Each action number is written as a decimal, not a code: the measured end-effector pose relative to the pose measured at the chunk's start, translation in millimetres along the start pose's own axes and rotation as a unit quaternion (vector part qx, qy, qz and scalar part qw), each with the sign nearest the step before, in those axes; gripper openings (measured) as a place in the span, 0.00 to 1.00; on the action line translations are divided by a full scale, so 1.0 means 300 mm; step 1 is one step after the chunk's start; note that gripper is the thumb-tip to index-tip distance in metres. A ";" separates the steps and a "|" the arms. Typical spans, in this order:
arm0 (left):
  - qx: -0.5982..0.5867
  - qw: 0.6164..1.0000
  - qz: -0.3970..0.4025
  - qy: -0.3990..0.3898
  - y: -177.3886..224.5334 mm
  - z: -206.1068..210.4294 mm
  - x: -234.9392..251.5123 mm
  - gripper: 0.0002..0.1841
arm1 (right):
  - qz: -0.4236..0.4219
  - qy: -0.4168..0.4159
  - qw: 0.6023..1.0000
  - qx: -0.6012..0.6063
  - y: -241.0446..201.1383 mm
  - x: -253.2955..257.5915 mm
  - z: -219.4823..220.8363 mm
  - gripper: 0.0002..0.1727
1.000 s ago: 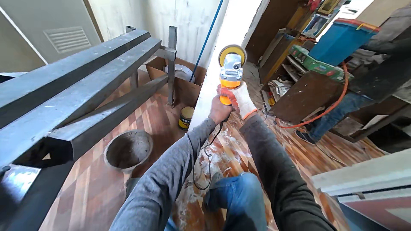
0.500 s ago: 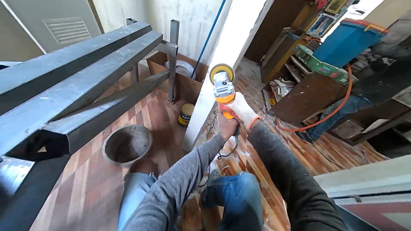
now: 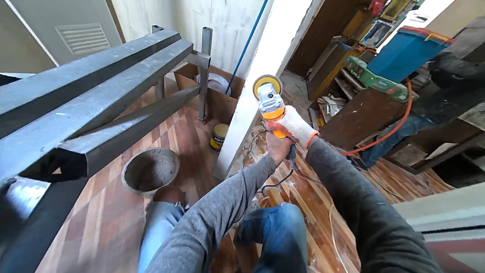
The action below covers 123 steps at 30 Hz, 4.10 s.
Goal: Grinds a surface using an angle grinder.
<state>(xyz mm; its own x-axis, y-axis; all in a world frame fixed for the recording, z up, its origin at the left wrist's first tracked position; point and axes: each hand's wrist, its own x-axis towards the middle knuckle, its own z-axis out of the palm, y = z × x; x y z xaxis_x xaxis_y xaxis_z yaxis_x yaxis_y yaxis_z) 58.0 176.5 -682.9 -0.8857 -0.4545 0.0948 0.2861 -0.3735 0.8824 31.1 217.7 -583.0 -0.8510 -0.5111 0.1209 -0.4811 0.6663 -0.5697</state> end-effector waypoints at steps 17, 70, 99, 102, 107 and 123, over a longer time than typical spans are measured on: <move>0.109 0.984 0.103 -0.095 0.148 -0.081 0.126 0.22 | -0.023 0.103 0.991 0.079 -0.090 0.108 -0.031 0.30; 0.104 0.979 0.153 -0.084 0.375 -0.169 0.213 0.12 | -0.019 0.144 0.987 0.069 -0.372 0.201 -0.056 0.29; 0.146 0.972 0.142 -0.121 0.308 -0.108 0.161 0.16 | -0.030 0.143 0.971 0.189 -0.225 0.151 -0.091 0.31; 0.171 0.965 0.151 -0.131 0.352 -0.108 0.174 0.15 | -0.051 0.142 0.965 0.215 -0.219 0.163 -0.099 0.29; 0.178 0.956 0.202 -0.121 0.452 -0.061 0.247 0.13 | -0.106 0.146 0.947 0.265 -0.278 0.220 -0.180 0.25; 0.172 0.972 0.105 -0.120 0.113 -0.248 0.119 0.21 | 0.044 0.116 0.972 0.202 -0.086 0.052 0.140 0.40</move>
<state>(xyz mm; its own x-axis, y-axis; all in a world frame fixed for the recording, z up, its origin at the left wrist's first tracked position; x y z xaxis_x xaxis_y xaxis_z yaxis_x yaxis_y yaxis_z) 63.4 87.4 -684.0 -0.8926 -0.2752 0.3570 0.3666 0.0178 0.9302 39.1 169.6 -600.5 -0.9319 -0.2955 0.2105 -0.3228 0.4103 -0.8529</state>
